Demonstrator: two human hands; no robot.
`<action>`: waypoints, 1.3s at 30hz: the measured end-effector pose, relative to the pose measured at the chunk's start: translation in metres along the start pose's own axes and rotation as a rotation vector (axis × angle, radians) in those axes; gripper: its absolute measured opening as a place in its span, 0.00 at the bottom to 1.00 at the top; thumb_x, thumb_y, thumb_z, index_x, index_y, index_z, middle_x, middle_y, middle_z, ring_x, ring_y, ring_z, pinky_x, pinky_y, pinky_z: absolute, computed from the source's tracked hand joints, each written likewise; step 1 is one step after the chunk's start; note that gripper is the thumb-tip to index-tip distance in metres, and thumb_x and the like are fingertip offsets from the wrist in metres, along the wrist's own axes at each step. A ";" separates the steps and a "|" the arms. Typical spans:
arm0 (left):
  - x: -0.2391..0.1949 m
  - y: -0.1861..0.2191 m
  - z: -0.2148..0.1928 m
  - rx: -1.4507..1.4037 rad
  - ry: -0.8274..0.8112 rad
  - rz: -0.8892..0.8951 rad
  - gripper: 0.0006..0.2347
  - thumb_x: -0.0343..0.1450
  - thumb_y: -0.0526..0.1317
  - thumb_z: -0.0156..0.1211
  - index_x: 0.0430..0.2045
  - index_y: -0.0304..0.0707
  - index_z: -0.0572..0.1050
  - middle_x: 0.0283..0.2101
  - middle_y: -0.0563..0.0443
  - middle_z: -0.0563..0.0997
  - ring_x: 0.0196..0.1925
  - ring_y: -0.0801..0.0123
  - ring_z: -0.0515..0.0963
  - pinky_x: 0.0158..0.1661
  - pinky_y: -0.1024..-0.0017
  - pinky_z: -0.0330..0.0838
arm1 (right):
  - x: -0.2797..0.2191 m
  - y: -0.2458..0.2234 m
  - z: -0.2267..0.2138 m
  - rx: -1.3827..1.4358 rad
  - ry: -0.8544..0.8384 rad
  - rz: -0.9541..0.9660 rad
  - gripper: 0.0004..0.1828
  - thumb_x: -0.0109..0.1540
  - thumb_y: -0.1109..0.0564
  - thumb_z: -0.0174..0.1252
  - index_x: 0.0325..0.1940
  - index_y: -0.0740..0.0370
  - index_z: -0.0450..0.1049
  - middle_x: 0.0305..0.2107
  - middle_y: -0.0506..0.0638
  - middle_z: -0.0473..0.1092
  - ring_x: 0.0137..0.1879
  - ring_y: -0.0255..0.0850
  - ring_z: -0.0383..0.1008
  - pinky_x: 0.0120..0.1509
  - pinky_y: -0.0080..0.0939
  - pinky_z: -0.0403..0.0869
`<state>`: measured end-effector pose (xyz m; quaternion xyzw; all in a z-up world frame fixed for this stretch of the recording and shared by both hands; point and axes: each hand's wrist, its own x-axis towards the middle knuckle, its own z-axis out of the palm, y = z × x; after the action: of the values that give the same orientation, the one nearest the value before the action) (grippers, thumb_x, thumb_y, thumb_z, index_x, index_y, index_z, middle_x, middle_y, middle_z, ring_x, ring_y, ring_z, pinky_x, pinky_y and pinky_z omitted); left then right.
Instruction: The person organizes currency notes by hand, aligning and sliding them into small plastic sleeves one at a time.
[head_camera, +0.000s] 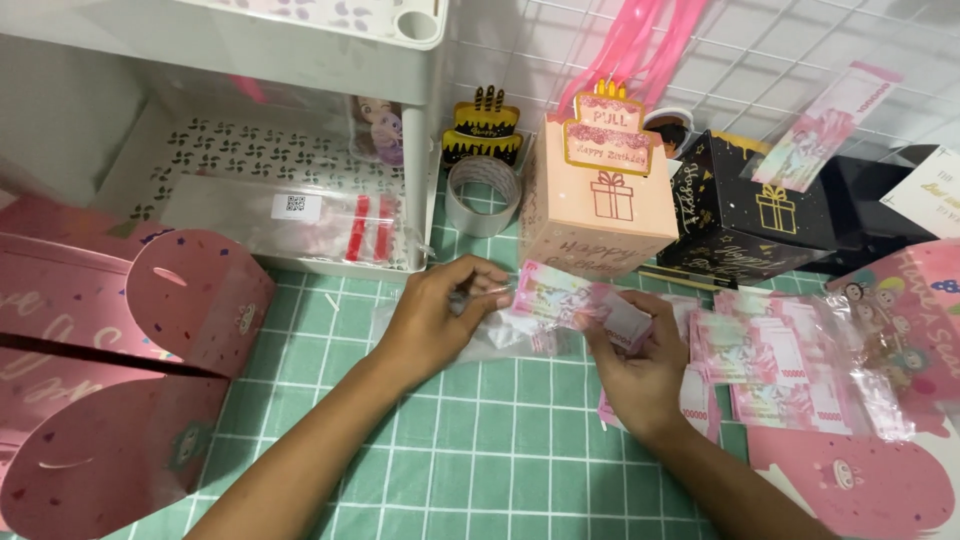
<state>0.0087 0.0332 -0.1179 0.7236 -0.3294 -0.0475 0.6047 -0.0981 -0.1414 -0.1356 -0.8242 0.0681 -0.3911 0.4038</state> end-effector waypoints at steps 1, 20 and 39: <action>-0.001 0.000 0.000 0.000 0.000 -0.001 0.07 0.58 0.31 0.61 0.27 0.37 0.74 0.24 0.47 0.79 0.27 0.61 0.77 0.33 0.70 0.69 | 0.000 0.001 0.000 0.000 -0.001 0.001 0.21 0.47 0.68 0.63 0.41 0.68 0.64 0.19 0.56 0.67 0.22 0.36 0.66 0.25 0.33 0.67; -0.004 0.005 0.001 0.037 -0.093 0.019 0.03 0.64 0.32 0.52 0.26 0.33 0.72 0.23 0.42 0.74 0.27 0.52 0.75 0.31 0.64 0.69 | 0.008 -0.013 -0.001 -0.037 -0.016 -0.053 0.04 0.55 0.66 0.56 0.26 0.63 0.70 0.12 0.49 0.66 0.19 0.36 0.67 0.29 0.33 0.67; -0.002 0.032 -0.012 -0.053 -0.302 -0.104 0.05 0.64 0.34 0.42 0.21 0.35 0.67 0.15 0.46 0.67 0.24 0.55 0.72 0.41 0.63 0.63 | 0.010 -0.020 -0.008 -0.054 0.129 -0.108 0.22 0.58 0.68 0.53 0.52 0.62 0.52 0.28 0.53 0.62 0.32 0.35 0.65 0.42 0.32 0.67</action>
<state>-0.0010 0.0428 -0.0870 0.7080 -0.3773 -0.1956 0.5640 -0.1010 -0.1378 -0.1121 -0.8103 0.0601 -0.4626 0.3546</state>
